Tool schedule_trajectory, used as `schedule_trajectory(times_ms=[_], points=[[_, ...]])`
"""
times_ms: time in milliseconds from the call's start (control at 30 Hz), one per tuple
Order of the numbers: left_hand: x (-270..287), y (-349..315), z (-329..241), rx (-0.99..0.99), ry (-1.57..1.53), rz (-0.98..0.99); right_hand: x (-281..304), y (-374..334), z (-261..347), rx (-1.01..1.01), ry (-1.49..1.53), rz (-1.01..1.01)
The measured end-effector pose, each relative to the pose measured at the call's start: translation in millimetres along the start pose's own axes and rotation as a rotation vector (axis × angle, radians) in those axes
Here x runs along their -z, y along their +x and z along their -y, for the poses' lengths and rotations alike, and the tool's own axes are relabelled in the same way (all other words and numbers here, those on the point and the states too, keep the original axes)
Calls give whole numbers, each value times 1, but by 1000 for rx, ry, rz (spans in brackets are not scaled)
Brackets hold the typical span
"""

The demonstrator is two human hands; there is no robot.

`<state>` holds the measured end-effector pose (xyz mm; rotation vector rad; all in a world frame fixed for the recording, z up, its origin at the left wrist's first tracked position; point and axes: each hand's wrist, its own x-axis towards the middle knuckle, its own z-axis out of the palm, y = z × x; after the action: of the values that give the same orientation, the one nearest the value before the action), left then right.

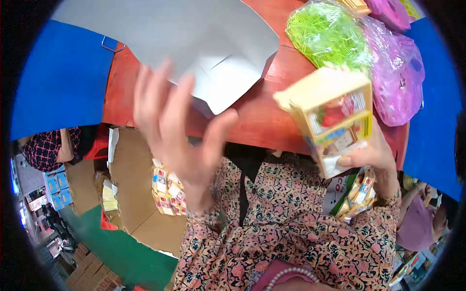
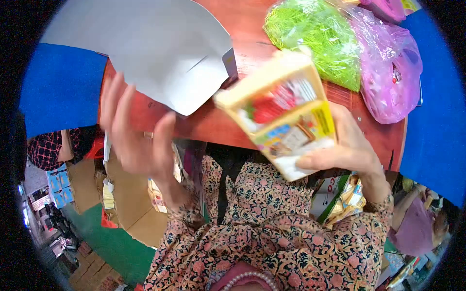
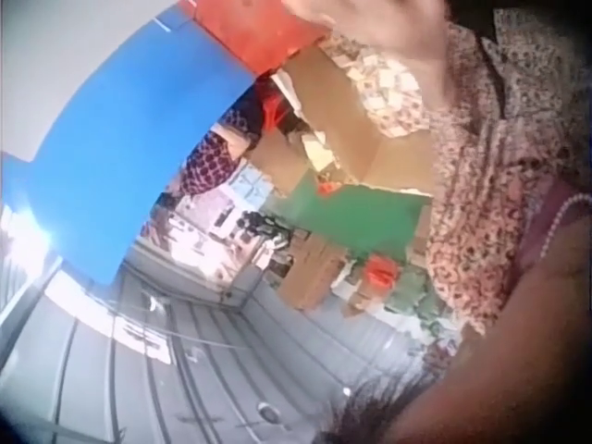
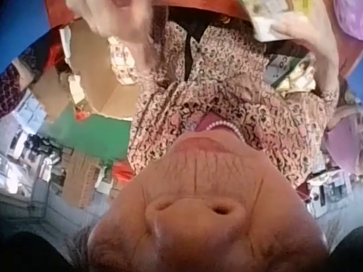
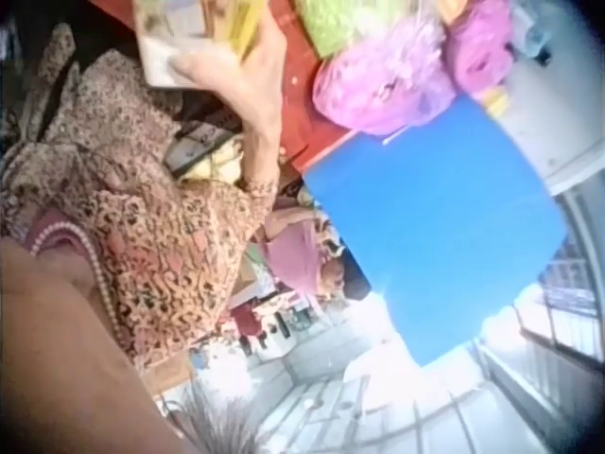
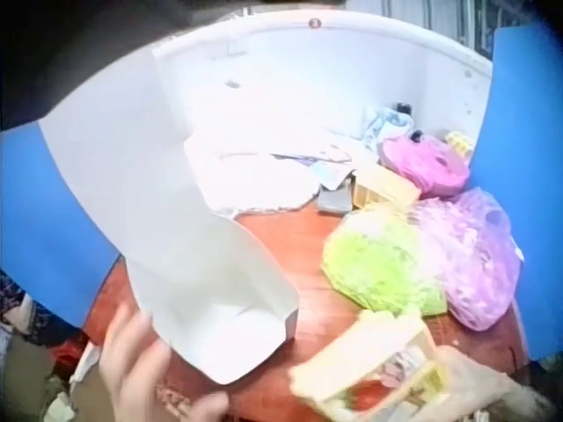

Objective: Packing small product packages into display boxes and applying adhesive labels.

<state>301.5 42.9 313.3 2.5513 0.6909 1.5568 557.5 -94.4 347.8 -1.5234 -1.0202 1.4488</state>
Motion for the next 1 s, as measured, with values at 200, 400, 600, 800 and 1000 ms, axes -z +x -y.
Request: schedule_trajectory(times_ms=[200, 400, 600, 800, 1000], points=[[-16, -7, 36, 240, 151, 119, -47, 35, 19, -67, 515, 218], [-19, -9, 32, 228, 64, 84, -85, 70, 22, 64, 1036, 397], [-4, -14, 18, 240, 81, 109, -91, 83, 17, 125, 1014, 269], [2, -24, 17, 310, -68, 92, -70, 47, -5, 196, 864, 356], [6, -20, -38, 232, -630, -66, -6, 4, -79, 582, -353, -110]])
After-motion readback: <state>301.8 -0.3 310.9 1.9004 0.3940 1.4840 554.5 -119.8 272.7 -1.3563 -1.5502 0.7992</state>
